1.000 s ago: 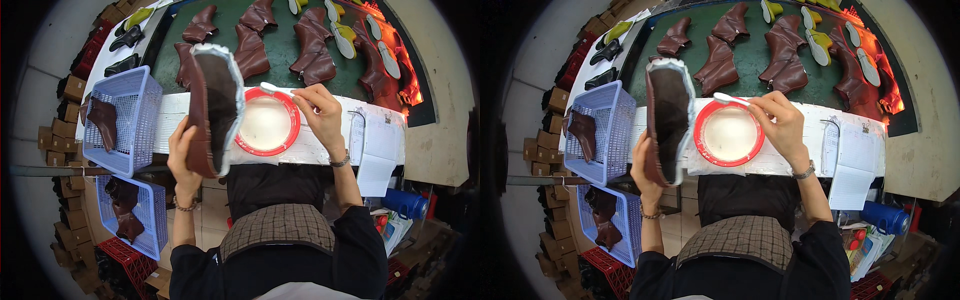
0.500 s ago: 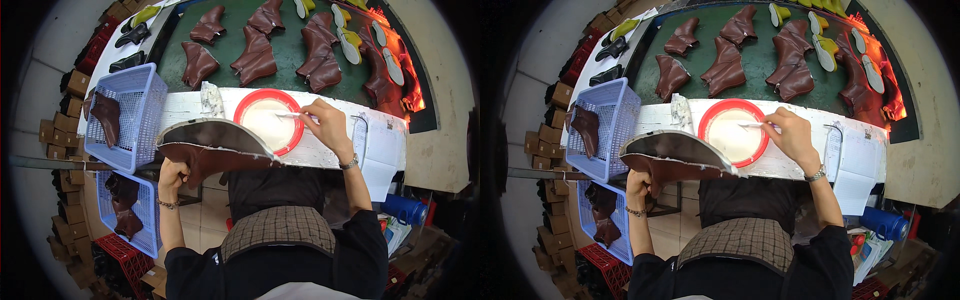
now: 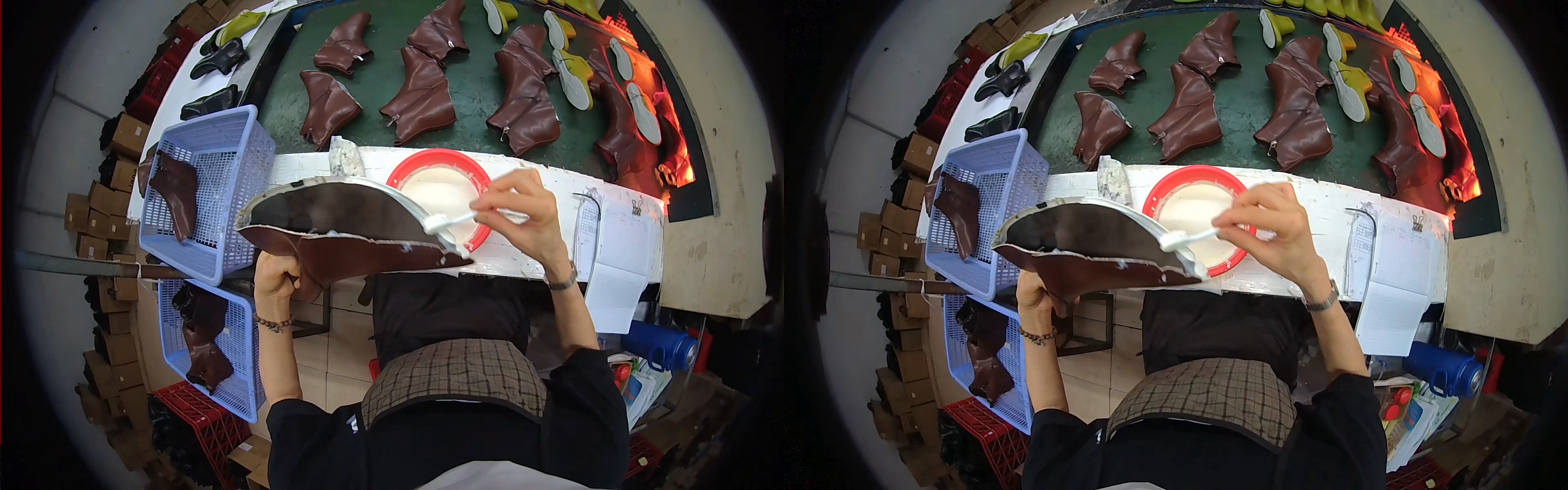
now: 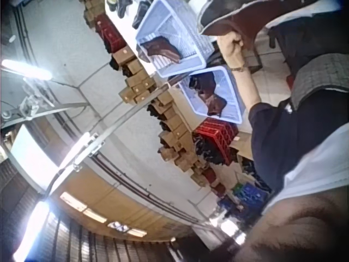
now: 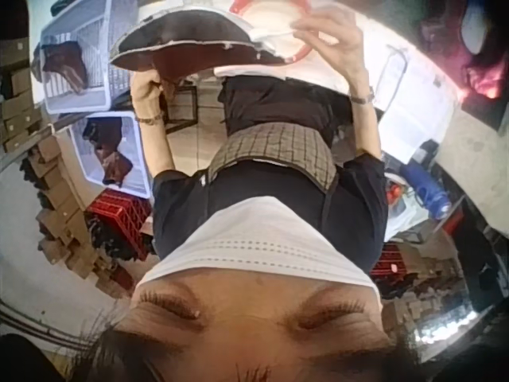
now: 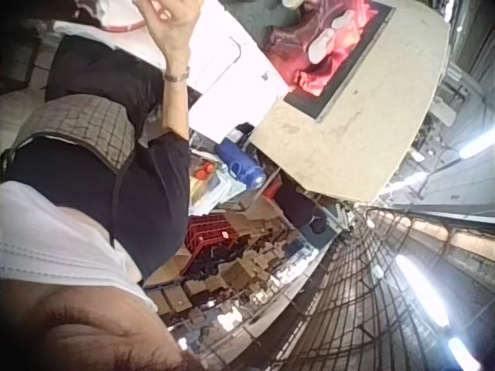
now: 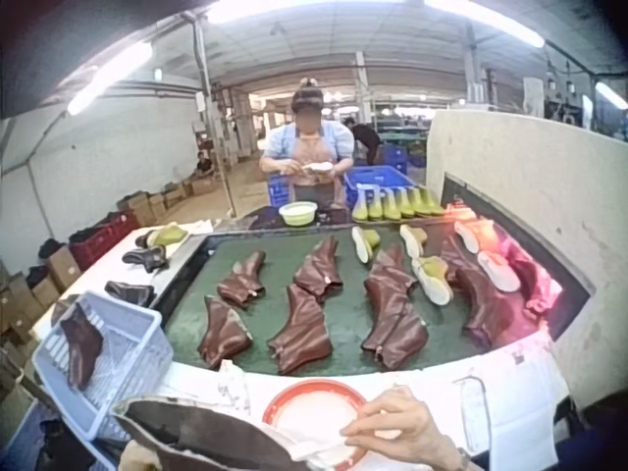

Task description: Applying adhesive to the edges of leather shoe upper components using a brush and a bowl of glue.

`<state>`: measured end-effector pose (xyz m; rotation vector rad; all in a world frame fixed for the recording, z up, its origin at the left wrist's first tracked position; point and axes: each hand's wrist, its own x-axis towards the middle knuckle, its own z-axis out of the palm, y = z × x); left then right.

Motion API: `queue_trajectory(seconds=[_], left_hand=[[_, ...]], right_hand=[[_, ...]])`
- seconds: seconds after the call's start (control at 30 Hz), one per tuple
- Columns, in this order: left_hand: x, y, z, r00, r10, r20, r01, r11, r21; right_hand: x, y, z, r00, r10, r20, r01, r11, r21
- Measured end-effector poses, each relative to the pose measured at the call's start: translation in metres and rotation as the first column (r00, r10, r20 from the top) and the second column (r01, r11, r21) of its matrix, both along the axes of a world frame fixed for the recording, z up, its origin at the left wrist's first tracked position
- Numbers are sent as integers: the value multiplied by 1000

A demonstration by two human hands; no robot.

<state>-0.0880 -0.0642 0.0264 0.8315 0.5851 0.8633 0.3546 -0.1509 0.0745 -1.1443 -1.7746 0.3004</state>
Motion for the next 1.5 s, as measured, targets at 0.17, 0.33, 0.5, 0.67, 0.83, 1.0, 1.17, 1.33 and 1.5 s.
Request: queue_trajectory(seconds=[0.17, 0.33, 0.5, 0.67, 0.83, 1.0, 1.17, 1.33, 1.5], left_hand=[[24, -2, 15, 991, 38, -132, -39, 999, -7], [46, -7, 21, 964, -194, -182, 180, 979, -91], [71, -13, 35, 898, -282, -338, 232, 956, -180], [94, -15, 48, 809, -433, -397, 371, 900, -228], [119, -19, 47, 775, -505, -379, 420, 861, -288], [99, -16, 51, 835, -408, -370, 345, 911, -227], [57, -26, 43, 950, 75, -304, -128, 979, -159], [21, -3, 25, 952, 294, -82, -304, 892, -334], [23, 43, 22, 884, 435, -169, -466, 804, -369]], right_hand=[[10, -17, -5, 1000, -8, -15, 6, 992, -129], [2, 15, 11, 999, 40, 3, -40, 999, -18], [3, 33, 32, 984, 145, 105, -145, 989, -13], [-1, 55, 42, 956, 216, 198, -217, 976, -12], [-16, 74, 48, 938, 243, 246, -264, 963, 59], [-10, 74, 25, 960, 224, 165, -233, 972, 36], [13, 58, -24, 970, -62, -236, 35, 992, -119], [67, 40, -124, 811, -344, -473, 121, 890, -439], [65, 27, -160, 676, -501, -541, 210, 834, -510]])
